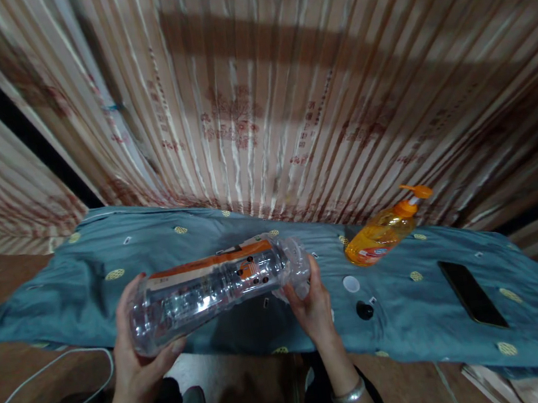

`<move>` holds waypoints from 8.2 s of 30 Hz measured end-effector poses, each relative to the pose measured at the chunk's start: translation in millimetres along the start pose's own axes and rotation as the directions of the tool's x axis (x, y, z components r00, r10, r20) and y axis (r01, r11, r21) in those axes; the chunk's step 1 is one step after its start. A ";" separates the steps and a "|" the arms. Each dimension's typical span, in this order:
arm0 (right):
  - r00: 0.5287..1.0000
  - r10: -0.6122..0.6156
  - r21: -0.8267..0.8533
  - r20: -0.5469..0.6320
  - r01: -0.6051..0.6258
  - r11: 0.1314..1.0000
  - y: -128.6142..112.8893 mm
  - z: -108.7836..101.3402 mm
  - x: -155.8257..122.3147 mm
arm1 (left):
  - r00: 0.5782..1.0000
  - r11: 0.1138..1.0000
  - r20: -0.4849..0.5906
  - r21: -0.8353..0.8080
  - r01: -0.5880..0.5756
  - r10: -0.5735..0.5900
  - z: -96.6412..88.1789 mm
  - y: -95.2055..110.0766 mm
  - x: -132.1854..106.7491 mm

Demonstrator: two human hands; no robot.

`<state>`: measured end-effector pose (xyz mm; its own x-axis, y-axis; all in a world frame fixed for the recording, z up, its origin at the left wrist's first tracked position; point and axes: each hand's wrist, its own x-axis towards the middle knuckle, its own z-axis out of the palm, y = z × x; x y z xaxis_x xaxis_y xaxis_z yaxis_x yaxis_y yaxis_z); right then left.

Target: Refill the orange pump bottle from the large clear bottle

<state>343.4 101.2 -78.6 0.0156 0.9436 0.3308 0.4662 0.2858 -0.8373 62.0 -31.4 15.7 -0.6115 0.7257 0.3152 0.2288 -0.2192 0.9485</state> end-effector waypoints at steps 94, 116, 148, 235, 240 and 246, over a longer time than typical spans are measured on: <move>0.996 -0.030 -0.015 -0.087 0.029 0.999 -17.3 7.9 -3.4 | 1.000 0.999 0.002 0.032 0.005 -0.005 1.0 7.2 -0.1; 0.996 -0.049 -0.018 -0.075 0.048 0.999 -14.4 10.1 -5.3 | 0.999 0.999 0.036 0.045 -0.017 0.016 -5.7 5.9 -4.3; 0.992 -0.086 0.006 -0.097 0.087 0.996 -10.1 12.1 -3.6 | 0.997 0.997 0.035 0.041 -0.063 0.061 -4.7 7.2 -1.8; 0.995 -0.038 0.004 -0.089 0.039 0.999 -13.6 10.5 -3.3 | 0.999 1.000 0.048 0.030 0.006 -0.008 -3.4 12.2 -0.1; 0.996 -0.050 0.014 -0.073 0.051 0.999 -16.1 9.1 -3.0 | 0.999 0.999 0.035 0.030 -0.013 0.012 -3.9 11.2 0.7; 0.995 -0.062 0.001 -0.083 0.062 0.998 -15.7 9.2 -2.9 | 0.999 0.999 0.038 0.032 -0.032 0.031 -4.4 8.9 0.3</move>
<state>327.9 95.6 -70.4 0.0602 0.9070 0.4168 0.4653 0.3439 -0.8156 60.5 -36.0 24.4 -0.5751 0.7429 0.3427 0.2723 -0.2213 0.9364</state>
